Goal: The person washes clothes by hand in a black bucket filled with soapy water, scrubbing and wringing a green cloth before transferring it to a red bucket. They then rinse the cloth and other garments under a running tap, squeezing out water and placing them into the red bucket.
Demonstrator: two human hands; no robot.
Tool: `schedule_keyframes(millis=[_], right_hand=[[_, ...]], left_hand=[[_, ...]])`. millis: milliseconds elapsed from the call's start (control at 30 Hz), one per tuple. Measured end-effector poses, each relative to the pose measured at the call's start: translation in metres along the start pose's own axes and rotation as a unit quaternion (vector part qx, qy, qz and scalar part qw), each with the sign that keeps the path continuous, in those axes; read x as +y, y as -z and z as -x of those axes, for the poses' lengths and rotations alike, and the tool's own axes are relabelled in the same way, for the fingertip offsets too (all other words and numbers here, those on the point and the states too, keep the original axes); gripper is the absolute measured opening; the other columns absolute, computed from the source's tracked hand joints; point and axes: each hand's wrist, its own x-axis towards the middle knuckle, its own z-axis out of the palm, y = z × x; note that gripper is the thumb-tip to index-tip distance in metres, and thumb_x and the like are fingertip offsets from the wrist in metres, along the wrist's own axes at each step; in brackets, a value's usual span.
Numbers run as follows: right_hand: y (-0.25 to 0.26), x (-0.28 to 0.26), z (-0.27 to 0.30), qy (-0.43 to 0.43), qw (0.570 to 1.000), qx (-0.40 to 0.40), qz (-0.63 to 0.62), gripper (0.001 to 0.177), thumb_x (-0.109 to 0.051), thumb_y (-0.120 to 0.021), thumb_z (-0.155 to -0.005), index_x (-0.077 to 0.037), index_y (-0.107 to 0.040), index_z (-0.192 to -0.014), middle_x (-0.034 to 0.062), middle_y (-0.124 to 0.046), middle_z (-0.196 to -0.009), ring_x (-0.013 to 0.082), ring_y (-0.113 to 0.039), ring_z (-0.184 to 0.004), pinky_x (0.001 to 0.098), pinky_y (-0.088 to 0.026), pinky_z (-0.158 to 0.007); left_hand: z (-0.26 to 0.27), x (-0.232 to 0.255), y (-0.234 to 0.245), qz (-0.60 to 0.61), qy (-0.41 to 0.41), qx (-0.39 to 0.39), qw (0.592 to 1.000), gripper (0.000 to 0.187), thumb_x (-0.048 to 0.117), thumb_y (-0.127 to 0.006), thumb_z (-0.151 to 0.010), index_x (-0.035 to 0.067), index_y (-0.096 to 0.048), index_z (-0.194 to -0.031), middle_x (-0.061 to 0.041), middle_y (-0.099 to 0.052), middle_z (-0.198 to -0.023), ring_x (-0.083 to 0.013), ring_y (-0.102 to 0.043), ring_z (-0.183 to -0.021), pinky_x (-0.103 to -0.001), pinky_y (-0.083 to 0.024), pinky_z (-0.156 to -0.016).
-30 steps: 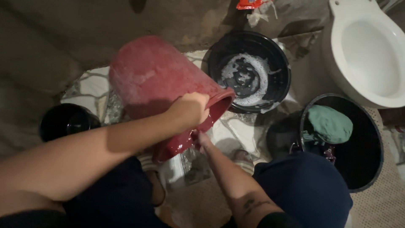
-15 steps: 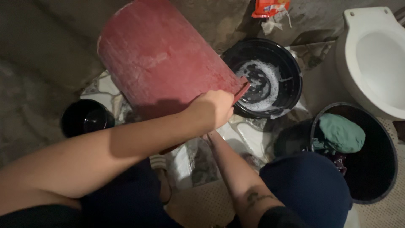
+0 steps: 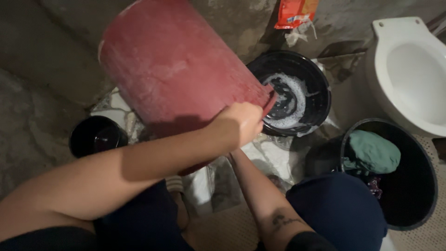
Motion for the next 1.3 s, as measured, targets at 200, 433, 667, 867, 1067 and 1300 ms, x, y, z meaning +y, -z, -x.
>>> schedule_keyframes(millis=[200, 433, 667, 867, 1067, 1300], right_hand=[[0.013, -0.023, 0.01, 0.035, 0.994, 0.068, 0.074, 0.047, -0.002, -0.06, -0.094, -0.021, -0.042, -0.133, 0.0095, -0.066, -0.107, 0.021, -0.06, -0.071, 0.0384, -0.053, -0.055], [0.031, -0.127, 0.011, 0.253, 0.952, 0.075, 0.155, 0.051, 0.009, -0.06, -0.087, -0.014, -0.054, -0.133, 0.0095, -0.07, -0.111, 0.0223, -0.068, -0.083, 0.0381, -0.056, -0.065], [-0.047, -0.222, 0.063, 0.315, 0.756, 0.243, 0.52, 0.057, -0.007, -0.073, -0.082, -0.016, -0.061, -0.137, 0.0132, -0.074, -0.121, 0.027, -0.071, -0.109, 0.0389, -0.055, -0.093], [-0.053, -0.254, 0.0, 0.397, 0.678, 0.228, 0.576, 0.056, -0.011, -0.071, -0.083, -0.013, -0.06, -0.138, 0.0179, -0.071, -0.125, 0.0347, -0.067, -0.118, 0.0422, -0.052, -0.1], [-0.096, -0.305, 0.012, 0.504, 0.603, 0.133, 0.604, 0.068, -0.021, -0.077, -0.081, -0.004, -0.05, -0.14, 0.0235, -0.059, -0.133, 0.0396, -0.06, -0.121, 0.0432, -0.048, -0.1], [-0.286, -0.37, 0.173, 0.688, 0.478, 0.054, 0.543, 0.038, -0.034, -0.07, -0.094, -0.004, -0.072, -0.116, 0.0172, -0.072, -0.115, 0.0348, -0.07, -0.101, 0.0419, -0.055, -0.087]], left_hand=[[-0.01, -0.064, 0.049, 0.063, 0.032, 0.187, 0.98, 0.029, 0.029, -0.065, -0.088, 0.002, -0.075, -0.082, -0.024, -0.069, -0.08, -0.0414, -0.069, -0.075, -0.051, -0.054, -0.069], [0.011, -0.213, 0.079, 0.016, 0.156, 0.312, 0.937, 0.05, 0.039, -0.07, -0.095, -0.004, -0.065, -0.07, -0.027, -0.06, -0.069, -0.0464, -0.061, -0.066, -0.053, -0.047, -0.064], [0.027, -0.315, 0.058, 0.02, 0.286, 0.239, 0.928, 0.054, 0.044, -0.062, -0.098, -0.002, -0.073, -0.073, -0.024, -0.067, -0.063, -0.0401, -0.069, -0.065, -0.052, -0.054, -0.069], [0.018, -0.335, 0.028, 0.102, 0.427, 0.147, 0.886, 0.054, 0.042, -0.058, -0.101, -0.008, -0.074, -0.091, -0.025, -0.073, -0.073, -0.0369, -0.075, -0.061, -0.048, -0.062, -0.07], [-0.003, -0.331, 0.045, 0.024, 0.314, 0.241, 0.918, 0.033, 0.033, -0.069, -0.089, 0.005, -0.079, -0.103, -0.022, -0.074, -0.096, -0.0409, -0.07, -0.091, -0.051, -0.055, -0.082], [-0.111, -0.272, 0.095, 0.17, 0.15, 0.408, 0.885, 0.035, 0.035, -0.072, -0.089, 0.006, -0.077, -0.107, -0.017, -0.076, -0.103, -0.0336, -0.074, -0.097, -0.041, -0.057, -0.086]])
